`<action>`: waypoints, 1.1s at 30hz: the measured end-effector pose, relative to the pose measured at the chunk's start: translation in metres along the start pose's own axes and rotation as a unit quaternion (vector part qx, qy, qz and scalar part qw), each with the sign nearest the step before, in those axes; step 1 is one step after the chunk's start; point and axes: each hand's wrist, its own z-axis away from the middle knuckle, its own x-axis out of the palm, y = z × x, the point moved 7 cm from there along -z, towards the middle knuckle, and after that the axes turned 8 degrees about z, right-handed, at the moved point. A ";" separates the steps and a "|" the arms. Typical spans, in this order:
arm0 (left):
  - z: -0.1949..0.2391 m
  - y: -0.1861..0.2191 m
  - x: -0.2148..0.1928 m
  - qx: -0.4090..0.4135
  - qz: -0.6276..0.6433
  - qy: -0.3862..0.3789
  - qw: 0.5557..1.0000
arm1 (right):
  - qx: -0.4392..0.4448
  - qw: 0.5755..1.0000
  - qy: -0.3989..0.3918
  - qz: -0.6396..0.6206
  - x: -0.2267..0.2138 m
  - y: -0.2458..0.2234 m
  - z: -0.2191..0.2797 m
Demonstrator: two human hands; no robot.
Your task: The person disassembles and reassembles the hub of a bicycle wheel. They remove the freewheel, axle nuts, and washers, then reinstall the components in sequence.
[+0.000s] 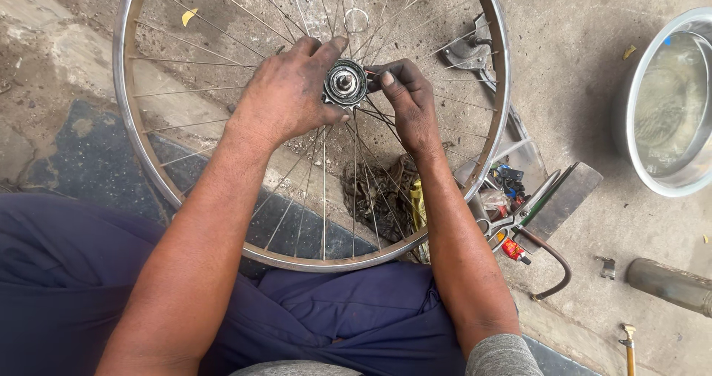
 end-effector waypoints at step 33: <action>-0.001 0.001 0.004 0.034 -0.046 0.041 0.998 | -0.004 0.999 0.003 0.042 0.001 0.007 -0.009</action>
